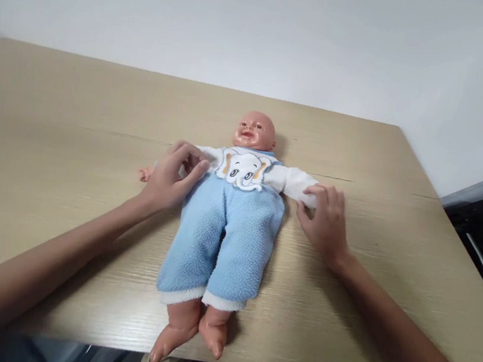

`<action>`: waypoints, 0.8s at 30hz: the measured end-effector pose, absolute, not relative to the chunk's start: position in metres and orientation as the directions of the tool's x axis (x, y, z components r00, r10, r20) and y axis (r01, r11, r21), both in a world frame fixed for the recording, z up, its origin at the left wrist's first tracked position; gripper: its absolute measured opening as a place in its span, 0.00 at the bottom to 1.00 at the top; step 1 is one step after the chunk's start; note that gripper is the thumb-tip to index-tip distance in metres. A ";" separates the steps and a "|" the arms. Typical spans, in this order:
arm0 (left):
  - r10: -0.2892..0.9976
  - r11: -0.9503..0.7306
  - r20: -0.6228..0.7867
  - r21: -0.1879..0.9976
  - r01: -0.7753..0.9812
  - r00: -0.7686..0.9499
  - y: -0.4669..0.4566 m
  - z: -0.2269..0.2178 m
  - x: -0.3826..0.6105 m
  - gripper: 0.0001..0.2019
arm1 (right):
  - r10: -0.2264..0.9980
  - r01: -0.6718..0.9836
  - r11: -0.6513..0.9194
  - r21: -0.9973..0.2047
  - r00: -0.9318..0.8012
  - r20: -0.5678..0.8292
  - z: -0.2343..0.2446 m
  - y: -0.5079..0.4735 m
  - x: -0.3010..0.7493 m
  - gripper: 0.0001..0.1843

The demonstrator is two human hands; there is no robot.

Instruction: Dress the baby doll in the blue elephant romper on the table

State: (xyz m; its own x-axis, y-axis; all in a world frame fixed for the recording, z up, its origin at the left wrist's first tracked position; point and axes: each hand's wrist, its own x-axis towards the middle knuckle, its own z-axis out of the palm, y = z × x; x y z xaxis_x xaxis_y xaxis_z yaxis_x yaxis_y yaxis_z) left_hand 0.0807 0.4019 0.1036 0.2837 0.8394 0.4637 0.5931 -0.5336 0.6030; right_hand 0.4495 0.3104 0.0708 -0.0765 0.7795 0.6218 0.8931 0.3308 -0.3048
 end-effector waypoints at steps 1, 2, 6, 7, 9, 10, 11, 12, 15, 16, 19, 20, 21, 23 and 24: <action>0.820 -0.561 0.490 0.585 0.586 0.296 0.402 0.109 0.087 0.09 | 0.780 0.906 0.323 -0.274 -0.091 0.619 0.068 0.310 0.459 0.14; 0.792 -0.601 0.516 0.561 0.570 0.327 0.402 0.115 0.095 0.07 | 0.786 0.911 0.321 -0.259 -0.103 0.609 0.066 0.310 0.468 0.19; 0.626 -0.779 0.546 0.440 0.446 0.556 0.407 0.139 0.141 0.08 | 0.835 0.893 0.321 -0.315 -0.110 0.539 0.058 0.316 0.493 0.27; 0.582 -0.812 0.526 0.412 0.414 0.620 0.409 0.143 0.155 0.09 | 0.836 0.890 0.318 -0.328 -0.100 0.540 0.057 0.318 0.496 0.25; 0.502 -0.859 0.457 0.357 0.366 0.734 0.416 0.146 0.183 0.14 | 0.821 0.887 0.315 -0.337 -0.077 0.565 0.057 0.320 0.497 0.21; 0.475 -0.872 0.414 0.337 0.355 0.777 0.420 0.146 0.196 0.17 | 0.808 0.885 0.314 -0.343 -0.060 0.586 0.059 0.320 0.496 0.20; 0.456 -0.881 0.367 0.317 0.352 0.811 0.424 0.145 0.207 0.21 | 0.799 0.880 0.310 -0.361 -0.035 0.601 0.061 0.318 0.494 0.20; 0.445 -0.885 0.322 0.298 0.357 0.836 0.427 0.143 0.218 0.25 | 0.798 0.868 0.300 -0.397 -0.001 0.602 0.064 0.315 0.490 0.20; 0.435 -0.890 0.214 0.249 0.382 0.875 0.432 0.138 0.236 0.31 | 0.836 0.762 0.270 -0.588 0.117 0.537 0.072 0.304 0.475 0.25; 0.433 -0.891 0.195 0.238 0.386 0.880 0.432 0.137 0.238 0.31 | 0.852 0.703 0.268 -0.658 0.146 0.502 0.073 0.300 0.470 0.28; 0.431 -0.892 0.197 0.237 0.384 0.880 0.432 0.135 0.237 0.25 | 0.896 0.503 0.258 -0.825 0.195 0.399 0.073 0.294 0.459 0.42; 0.433 -0.892 0.216 0.247 0.380 0.875 0.432 0.134 0.235 0.24 | 0.904 0.449 0.250 -0.858 0.208 0.373 0.071 0.295 0.457 0.47; 0.434 -0.890 0.240 0.263 0.372 0.868 0.432 0.134 0.233 0.23 | 0.910 0.410 0.244 -0.879 0.217 0.353 0.068 0.296 0.456 0.51; 0.437 -0.885 0.299 0.309 0.347 0.848 0.432 0.132 0.229 0.23 | 0.919 0.369 0.234 -0.899 0.218 0.329 0.061 0.299 0.457 0.56; 0.437 -0.883 0.332 0.335 0.328 0.836 0.433 0.131 0.228 0.22 | 0.926 0.360 0.225 -0.905 0.209 0.313 0.057 0.302 0.459 0.58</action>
